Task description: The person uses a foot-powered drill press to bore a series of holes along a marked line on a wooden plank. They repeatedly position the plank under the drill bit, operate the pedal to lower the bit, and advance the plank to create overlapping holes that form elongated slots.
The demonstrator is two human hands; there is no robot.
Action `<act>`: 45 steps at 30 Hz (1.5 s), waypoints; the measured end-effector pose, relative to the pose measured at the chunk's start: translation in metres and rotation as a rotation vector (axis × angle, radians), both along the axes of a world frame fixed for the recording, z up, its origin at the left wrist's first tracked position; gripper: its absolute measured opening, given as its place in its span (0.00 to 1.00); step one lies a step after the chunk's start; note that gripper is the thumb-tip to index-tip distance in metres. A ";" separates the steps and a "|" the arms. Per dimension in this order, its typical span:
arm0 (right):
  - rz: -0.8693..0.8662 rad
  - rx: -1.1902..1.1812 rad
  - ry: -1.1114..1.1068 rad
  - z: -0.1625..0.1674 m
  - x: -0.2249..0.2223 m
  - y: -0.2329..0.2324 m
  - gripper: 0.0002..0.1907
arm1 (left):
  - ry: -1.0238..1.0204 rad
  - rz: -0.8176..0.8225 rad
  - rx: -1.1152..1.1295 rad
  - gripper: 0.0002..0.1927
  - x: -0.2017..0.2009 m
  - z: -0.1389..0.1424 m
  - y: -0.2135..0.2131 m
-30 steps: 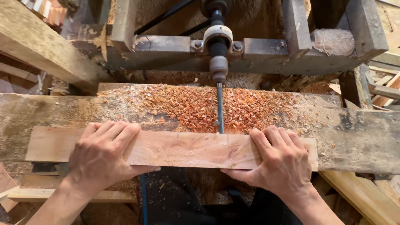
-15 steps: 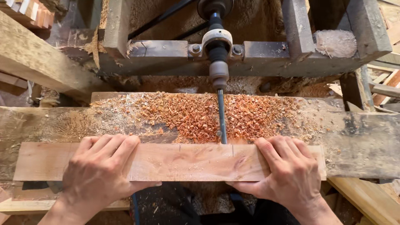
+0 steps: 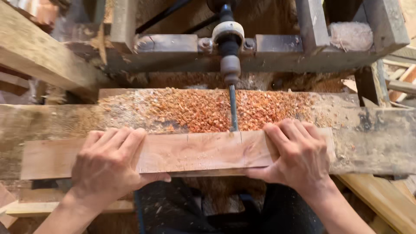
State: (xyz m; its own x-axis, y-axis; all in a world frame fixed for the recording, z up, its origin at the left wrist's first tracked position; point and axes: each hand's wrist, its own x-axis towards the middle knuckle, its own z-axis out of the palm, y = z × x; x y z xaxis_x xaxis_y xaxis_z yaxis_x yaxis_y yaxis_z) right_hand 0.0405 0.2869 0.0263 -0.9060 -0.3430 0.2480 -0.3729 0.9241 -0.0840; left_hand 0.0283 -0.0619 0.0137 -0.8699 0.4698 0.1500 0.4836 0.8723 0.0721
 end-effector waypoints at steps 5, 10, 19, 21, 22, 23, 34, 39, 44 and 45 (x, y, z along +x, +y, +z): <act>0.041 -0.077 0.121 0.001 0.022 0.000 0.44 | 0.108 -0.105 0.080 0.51 0.005 0.002 0.000; 0.013 -0.024 0.076 -0.003 0.027 0.009 0.44 | 0.021 -0.051 0.008 0.51 0.010 -0.001 0.004; 0.025 -0.035 0.068 -0.011 0.020 0.017 0.45 | 0.019 -0.015 0.034 0.49 0.010 -0.002 0.011; 0.028 -0.045 0.070 -0.009 0.019 0.017 0.45 | 0.006 -0.014 0.007 0.48 0.011 -0.001 0.012; 0.032 -0.048 0.073 -0.008 0.019 0.017 0.45 | 0.009 -0.016 0.001 0.48 0.011 -0.001 0.012; 0.039 -0.054 0.076 -0.008 0.018 0.017 0.45 | 0.012 -0.013 -0.007 0.48 0.011 0.000 0.012; 0.049 -0.023 0.063 -0.008 0.012 0.018 0.47 | 0.021 0.010 0.027 0.46 0.012 0.004 0.016; 0.055 -0.014 0.088 -0.008 0.010 0.018 0.47 | -0.020 0.040 0.003 0.48 0.012 0.006 0.017; 0.050 0.008 0.069 -0.008 0.009 0.019 0.48 | 0.025 0.026 0.018 0.47 0.012 0.009 0.020; 0.054 0.003 0.079 -0.008 0.008 0.019 0.48 | 0.052 0.020 0.031 0.46 0.012 0.010 0.021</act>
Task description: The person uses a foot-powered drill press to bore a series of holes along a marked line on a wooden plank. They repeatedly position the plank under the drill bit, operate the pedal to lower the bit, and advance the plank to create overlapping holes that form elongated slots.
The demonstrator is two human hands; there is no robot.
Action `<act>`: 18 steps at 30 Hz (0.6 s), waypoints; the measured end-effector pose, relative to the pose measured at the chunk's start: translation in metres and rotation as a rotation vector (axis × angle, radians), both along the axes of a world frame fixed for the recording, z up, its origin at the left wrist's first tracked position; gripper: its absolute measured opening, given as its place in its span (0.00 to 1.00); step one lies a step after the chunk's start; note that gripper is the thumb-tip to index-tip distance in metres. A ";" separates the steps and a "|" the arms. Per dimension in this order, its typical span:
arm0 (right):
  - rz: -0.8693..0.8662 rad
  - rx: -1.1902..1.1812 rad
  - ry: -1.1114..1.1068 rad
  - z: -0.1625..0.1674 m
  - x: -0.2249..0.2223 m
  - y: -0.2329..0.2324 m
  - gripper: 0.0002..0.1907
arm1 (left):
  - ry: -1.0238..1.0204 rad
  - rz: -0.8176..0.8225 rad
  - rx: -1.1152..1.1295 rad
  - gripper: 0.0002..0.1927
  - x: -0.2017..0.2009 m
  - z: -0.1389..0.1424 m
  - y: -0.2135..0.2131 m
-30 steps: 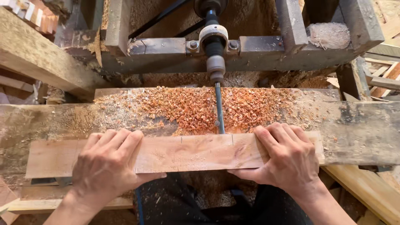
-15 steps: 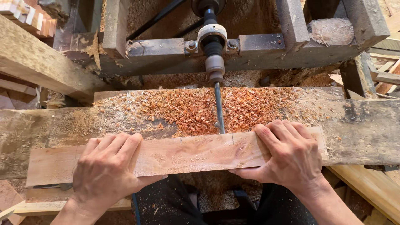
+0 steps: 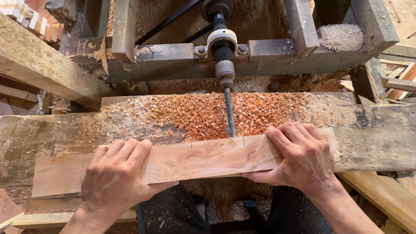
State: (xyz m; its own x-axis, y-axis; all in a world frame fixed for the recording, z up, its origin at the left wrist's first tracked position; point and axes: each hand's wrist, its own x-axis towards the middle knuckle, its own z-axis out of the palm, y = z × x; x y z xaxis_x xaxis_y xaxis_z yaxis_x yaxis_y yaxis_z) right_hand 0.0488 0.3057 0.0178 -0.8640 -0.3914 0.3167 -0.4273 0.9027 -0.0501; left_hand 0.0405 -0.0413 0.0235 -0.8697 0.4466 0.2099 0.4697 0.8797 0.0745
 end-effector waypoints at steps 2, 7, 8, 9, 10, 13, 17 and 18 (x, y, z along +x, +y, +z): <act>0.007 -0.013 0.010 0.000 -0.001 0.001 0.48 | -0.035 0.015 -0.016 0.48 0.000 0.001 0.001; 0.004 0.012 0.012 -0.001 -0.002 0.002 0.49 | -0.028 0.027 -0.009 0.47 0.001 0.002 0.002; 0.000 0.018 0.019 -0.002 -0.003 0.002 0.49 | -0.042 0.039 -0.019 0.47 0.001 0.001 0.002; 0.001 0.010 0.019 -0.002 -0.003 0.002 0.49 | -0.057 0.050 -0.030 0.47 0.001 0.001 0.002; 0.004 0.000 0.015 -0.002 -0.003 0.002 0.48 | -0.046 0.045 -0.024 0.48 0.002 0.001 0.002; 0.014 0.004 0.038 -0.002 -0.005 0.003 0.48 | -0.029 0.038 -0.016 0.49 0.002 0.000 0.002; 0.018 0.034 0.036 -0.002 -0.006 0.004 0.48 | -0.022 0.038 -0.023 0.50 0.002 0.000 0.002; 0.015 0.036 0.030 -0.002 -0.007 0.004 0.48 | -0.013 0.031 -0.020 0.50 0.002 0.000 0.002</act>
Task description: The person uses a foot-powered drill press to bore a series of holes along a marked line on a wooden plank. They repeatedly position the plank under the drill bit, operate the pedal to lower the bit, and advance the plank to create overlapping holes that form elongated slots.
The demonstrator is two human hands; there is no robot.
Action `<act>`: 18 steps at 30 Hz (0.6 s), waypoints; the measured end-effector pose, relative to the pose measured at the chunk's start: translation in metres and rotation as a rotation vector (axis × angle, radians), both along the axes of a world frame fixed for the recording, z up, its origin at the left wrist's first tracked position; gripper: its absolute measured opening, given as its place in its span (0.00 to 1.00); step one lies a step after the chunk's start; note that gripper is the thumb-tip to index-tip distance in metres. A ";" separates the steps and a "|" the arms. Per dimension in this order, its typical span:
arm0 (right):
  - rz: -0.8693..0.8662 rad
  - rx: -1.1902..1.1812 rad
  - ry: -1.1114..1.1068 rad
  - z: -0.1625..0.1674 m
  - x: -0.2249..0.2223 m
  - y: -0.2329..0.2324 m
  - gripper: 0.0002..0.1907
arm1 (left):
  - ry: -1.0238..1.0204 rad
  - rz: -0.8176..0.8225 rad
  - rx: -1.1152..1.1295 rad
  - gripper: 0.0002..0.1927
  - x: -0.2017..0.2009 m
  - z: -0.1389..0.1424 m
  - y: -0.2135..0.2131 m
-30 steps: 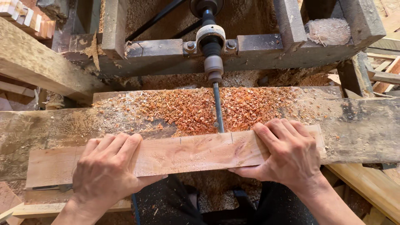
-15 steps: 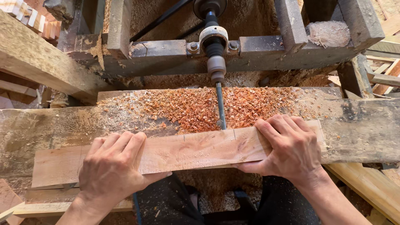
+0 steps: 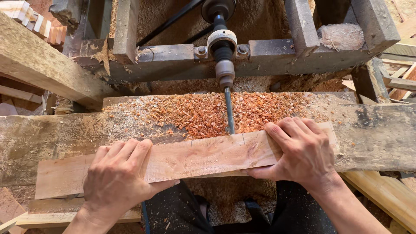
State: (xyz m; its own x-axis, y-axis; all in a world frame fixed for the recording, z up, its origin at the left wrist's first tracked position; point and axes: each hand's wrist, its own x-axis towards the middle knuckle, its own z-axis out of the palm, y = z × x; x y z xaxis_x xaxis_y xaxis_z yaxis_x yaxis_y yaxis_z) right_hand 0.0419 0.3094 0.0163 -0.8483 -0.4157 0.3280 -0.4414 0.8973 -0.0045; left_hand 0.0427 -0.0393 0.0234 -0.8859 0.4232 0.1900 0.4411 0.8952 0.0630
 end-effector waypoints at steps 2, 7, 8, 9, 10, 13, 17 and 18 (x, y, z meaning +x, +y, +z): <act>-0.004 0.002 -0.013 0.000 -0.001 0.000 0.49 | -0.034 0.027 0.001 0.50 0.000 0.000 0.000; 0.023 0.008 0.008 -0.002 -0.003 0.001 0.49 | -0.059 0.038 -0.004 0.50 0.000 0.000 0.001; 0.023 0.008 0.007 -0.002 -0.003 0.001 0.50 | -0.043 0.037 0.003 0.49 0.000 0.000 0.001; 0.020 0.012 0.007 -0.002 -0.004 0.001 0.50 | -0.026 0.036 0.009 0.49 0.000 0.000 0.002; 0.017 0.016 0.001 -0.002 -0.005 0.002 0.50 | -0.027 0.037 0.010 0.49 0.001 0.000 0.002; 0.020 0.030 0.007 -0.002 -0.007 0.002 0.51 | -0.036 0.049 0.011 0.50 0.001 0.000 0.003; 0.025 0.040 -0.001 -0.001 -0.009 0.002 0.53 | -0.056 0.072 -0.007 0.50 0.002 0.001 0.005; 0.030 0.032 0.005 -0.001 -0.010 0.002 0.52 | -0.057 0.074 -0.014 0.50 0.002 0.001 0.006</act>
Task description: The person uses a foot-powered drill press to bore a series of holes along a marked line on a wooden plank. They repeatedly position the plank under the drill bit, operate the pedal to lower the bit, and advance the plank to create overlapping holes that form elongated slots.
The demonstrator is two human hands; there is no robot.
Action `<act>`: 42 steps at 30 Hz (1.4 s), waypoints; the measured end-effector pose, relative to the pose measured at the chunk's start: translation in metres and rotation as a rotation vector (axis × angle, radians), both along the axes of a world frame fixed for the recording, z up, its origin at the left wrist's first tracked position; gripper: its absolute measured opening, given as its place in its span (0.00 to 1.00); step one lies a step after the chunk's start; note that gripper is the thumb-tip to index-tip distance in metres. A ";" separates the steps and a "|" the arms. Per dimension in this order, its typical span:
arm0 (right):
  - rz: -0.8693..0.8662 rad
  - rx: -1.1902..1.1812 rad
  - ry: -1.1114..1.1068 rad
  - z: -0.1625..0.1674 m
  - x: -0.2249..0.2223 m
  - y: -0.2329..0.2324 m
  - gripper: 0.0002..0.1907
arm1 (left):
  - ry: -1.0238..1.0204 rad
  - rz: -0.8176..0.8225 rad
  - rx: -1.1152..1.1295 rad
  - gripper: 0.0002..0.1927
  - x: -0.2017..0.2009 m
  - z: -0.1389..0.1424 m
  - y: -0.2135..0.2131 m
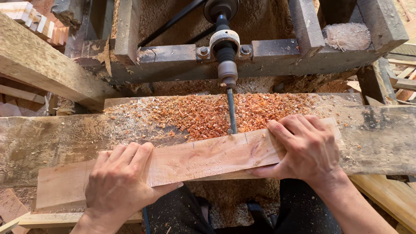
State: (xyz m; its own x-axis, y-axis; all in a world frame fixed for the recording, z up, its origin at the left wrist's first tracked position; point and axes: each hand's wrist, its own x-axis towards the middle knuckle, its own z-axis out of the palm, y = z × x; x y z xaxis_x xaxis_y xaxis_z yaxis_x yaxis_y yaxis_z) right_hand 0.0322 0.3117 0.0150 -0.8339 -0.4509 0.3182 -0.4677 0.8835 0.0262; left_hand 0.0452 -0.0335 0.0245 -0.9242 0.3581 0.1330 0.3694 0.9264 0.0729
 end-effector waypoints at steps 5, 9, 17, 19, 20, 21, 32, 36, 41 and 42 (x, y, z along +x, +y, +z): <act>0.031 -0.042 0.013 -0.001 -0.004 0.003 0.53 | 0.056 -0.001 0.003 0.49 0.005 -0.001 0.002; -0.001 -0.028 0.032 -0.001 -0.003 0.001 0.51 | 0.023 -0.042 -0.015 0.48 0.001 -0.004 -0.003; -0.261 0.003 -0.068 0.001 0.038 -0.023 0.39 | 0.056 -0.310 0.144 0.49 -0.057 -0.013 -0.022; -0.310 -0.030 -0.060 0.001 0.044 -0.027 0.42 | 0.083 -0.355 0.155 0.48 -0.068 -0.015 -0.023; -0.332 -0.044 -0.069 0.001 0.045 -0.029 0.44 | 0.088 -0.371 0.157 0.49 -0.071 -0.016 -0.023; -0.324 -0.033 -0.067 0.003 0.044 -0.030 0.43 | 0.099 -0.384 0.159 0.49 -0.073 -0.016 -0.024; -0.249 -0.114 0.053 0.011 0.045 -0.024 0.43 | 0.084 -0.316 0.109 0.47 -0.056 -0.007 -0.014; -0.263 -0.020 0.007 -0.003 0.047 -0.009 0.44 | 0.117 -0.306 0.202 0.48 -0.050 -0.002 -0.006; -0.297 -0.037 0.006 0.004 0.047 0.008 0.44 | 0.103 -0.331 0.132 0.45 -0.051 -0.004 0.013; -0.275 -0.056 0.008 0.007 0.047 0.010 0.43 | 0.139 -0.346 0.189 0.44 -0.052 -0.006 0.015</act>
